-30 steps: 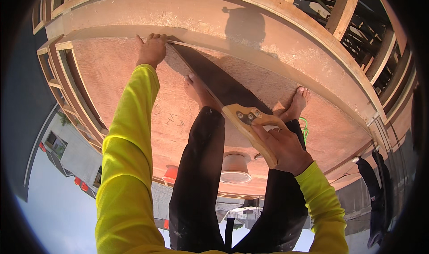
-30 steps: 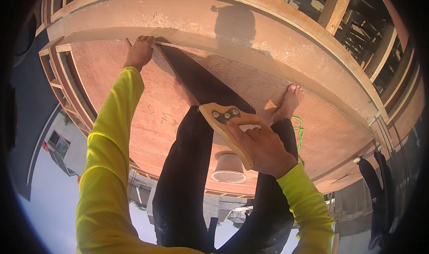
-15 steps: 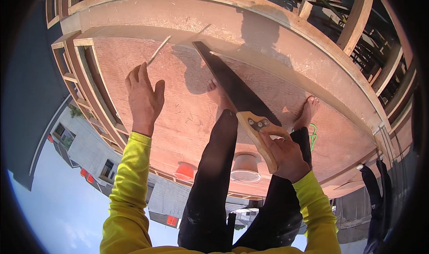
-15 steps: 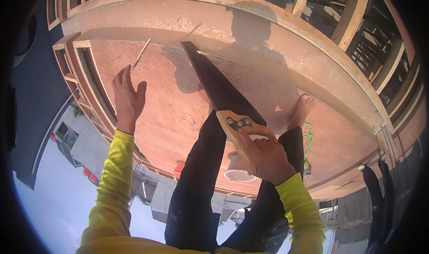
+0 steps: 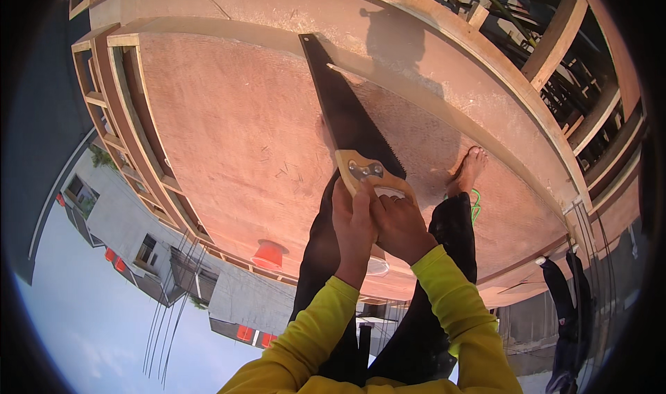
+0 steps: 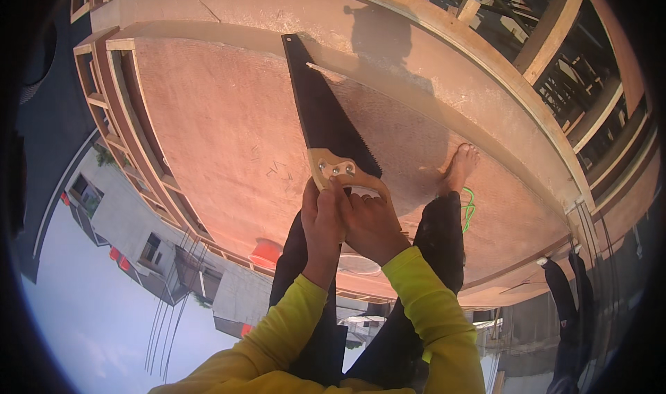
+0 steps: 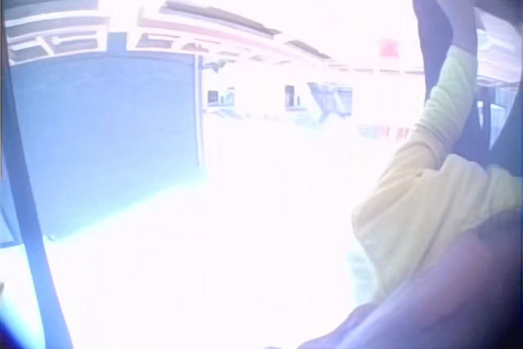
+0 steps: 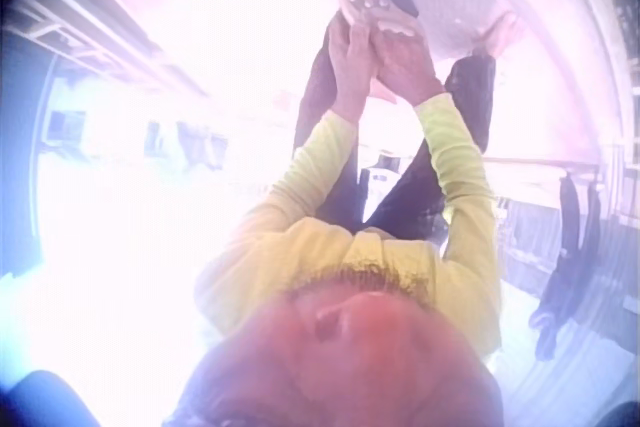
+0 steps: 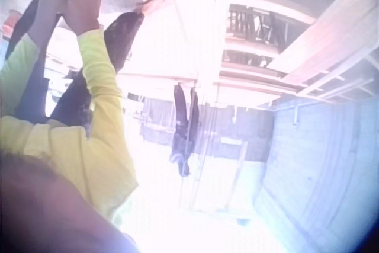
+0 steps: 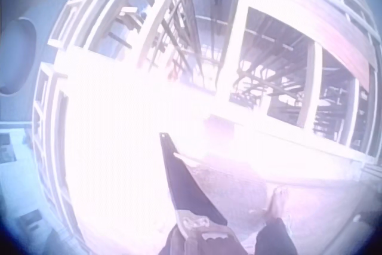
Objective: The person uses an angle grinder to cut a large sheet of plywood on a wooden frame, then switches to a hand saw to continue cutting along the same line. The person moves around the sheet to adjust position and tool handling.
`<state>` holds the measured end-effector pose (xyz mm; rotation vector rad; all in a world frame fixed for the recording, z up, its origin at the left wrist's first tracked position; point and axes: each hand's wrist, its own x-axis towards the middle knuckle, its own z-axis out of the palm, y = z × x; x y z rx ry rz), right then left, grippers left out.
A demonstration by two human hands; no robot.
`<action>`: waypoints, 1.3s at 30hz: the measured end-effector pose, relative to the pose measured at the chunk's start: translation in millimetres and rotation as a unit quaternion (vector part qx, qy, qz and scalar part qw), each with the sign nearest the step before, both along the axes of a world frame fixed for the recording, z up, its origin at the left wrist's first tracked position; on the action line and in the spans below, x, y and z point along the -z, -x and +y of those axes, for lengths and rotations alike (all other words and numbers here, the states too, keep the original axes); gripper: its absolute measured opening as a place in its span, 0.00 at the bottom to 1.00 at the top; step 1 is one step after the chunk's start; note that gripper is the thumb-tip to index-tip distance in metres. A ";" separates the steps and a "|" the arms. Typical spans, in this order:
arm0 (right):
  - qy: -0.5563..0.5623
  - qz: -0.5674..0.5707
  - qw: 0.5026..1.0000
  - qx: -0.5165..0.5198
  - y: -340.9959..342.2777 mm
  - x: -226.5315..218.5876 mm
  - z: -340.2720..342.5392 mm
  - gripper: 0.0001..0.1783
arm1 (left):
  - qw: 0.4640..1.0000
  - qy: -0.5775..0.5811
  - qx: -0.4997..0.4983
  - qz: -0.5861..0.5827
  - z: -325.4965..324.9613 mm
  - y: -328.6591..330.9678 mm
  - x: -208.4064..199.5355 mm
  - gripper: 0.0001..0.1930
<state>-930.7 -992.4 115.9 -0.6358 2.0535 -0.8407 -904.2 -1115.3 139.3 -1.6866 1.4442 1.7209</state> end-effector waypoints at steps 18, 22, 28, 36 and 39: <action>0.050 -0.035 0.993 0.102 46.5 -67.2 31.2 0.43 | 0.994 -0.107 0.001 -0.026 -38.1 3.6 10.4 0.24; 0.034 -0.116 0.972 0.203 18.4 -146.5 63.1 0.40 | 0.998 0.047 -0.010 -0.042 -73.3 -1.5 35.4 0.21; -0.081 -0.182 0.911 0.362 -2.4 -169.6 92.3 0.38 | 0.996 -0.015 -0.067 -0.054 -8.3 9.6 -11.0 0.16; -0.063 -0.295 0.843 0.445 -5.4 -77.0 53.5 0.37 | 0.999 0.034 -0.034 0.007 13.1 -21.7 -10.0 0.17; -0.021 -0.222 0.862 0.455 -9.6 -56.5 48.5 0.37 | 0.994 0.084 -0.040 -0.052 0.4 -31.4 -2.2 0.17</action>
